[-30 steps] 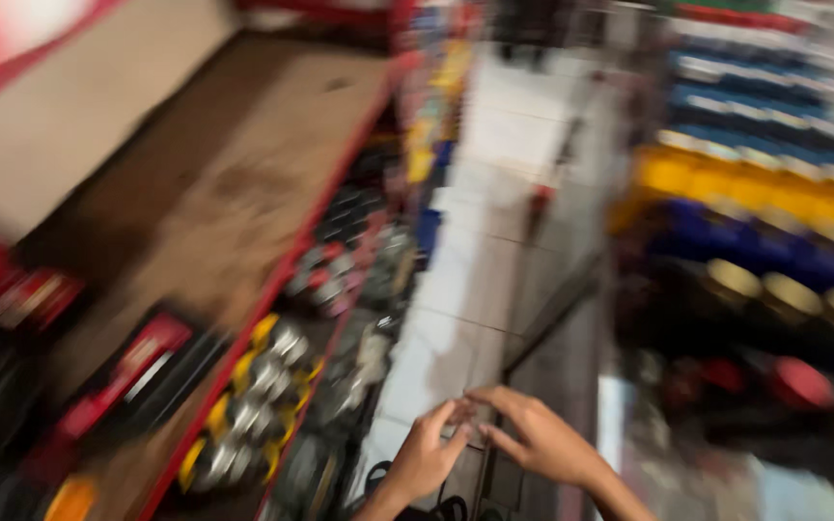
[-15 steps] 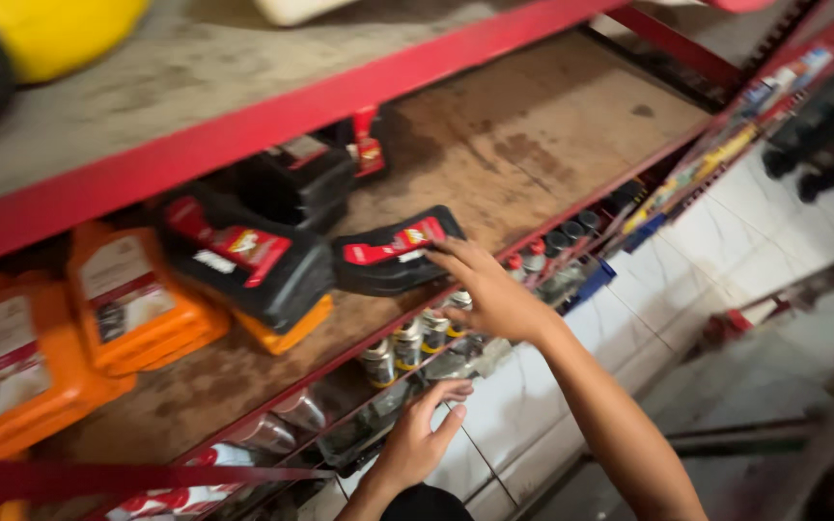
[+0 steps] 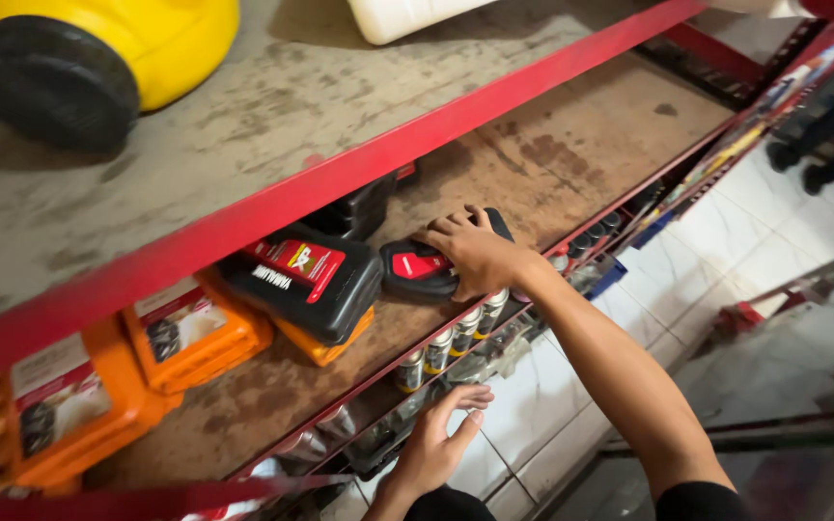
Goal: The person repeatedly picks up bottles of motor oil from a red metal shelf and places them onto a glass display counter. They handle various bottle types, including blue, black, and orange containers, arranging them in rows on the counter.
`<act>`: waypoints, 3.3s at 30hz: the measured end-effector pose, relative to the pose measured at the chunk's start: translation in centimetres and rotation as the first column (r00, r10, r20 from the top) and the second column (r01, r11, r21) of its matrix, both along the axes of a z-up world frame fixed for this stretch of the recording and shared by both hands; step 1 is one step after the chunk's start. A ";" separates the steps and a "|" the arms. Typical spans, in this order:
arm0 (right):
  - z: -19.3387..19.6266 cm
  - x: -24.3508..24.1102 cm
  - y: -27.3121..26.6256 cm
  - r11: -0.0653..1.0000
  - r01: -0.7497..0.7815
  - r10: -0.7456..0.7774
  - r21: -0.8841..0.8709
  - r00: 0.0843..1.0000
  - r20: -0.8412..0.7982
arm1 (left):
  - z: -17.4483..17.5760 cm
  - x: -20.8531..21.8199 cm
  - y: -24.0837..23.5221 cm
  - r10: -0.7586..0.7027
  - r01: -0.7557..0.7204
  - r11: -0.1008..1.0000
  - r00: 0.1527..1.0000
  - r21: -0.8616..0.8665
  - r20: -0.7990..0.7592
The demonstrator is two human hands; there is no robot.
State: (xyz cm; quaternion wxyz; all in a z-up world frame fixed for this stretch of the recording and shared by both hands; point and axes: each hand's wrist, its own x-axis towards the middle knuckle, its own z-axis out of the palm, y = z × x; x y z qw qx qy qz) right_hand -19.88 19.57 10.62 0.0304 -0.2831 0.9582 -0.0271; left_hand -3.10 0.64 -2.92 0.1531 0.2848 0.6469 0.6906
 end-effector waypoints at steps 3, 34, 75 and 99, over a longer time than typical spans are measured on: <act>0.8 2.5 0.8 0.999 0.028 -0.024 0.026 0.992 -0.126 | 0.1 -1.0 0.9 -0.024 0.022 0.998 0.999 0.057 0.026; -15.4 50.9 10.4 -0.628 0.576 -0.587 -0.523 0.090 0.804 | -1.5 9.3 27.2 -0.886 0.894 0.446 0.448 -0.041 0.120; -22.2 44.0 15.5 -0.367 0.226 -0.708 -0.902 -0.697 0.114 | -7.2 16.4 43.6 -0.999 1.000 0.006 0.007 -0.005 0.043; -14.6 42.6 13.9 0.076 0.734 -0.760 -0.675 0.481 0.437 | -6.1 6.2 23.8 -0.683 0.706 0.640 0.704 -0.304 0.196</act>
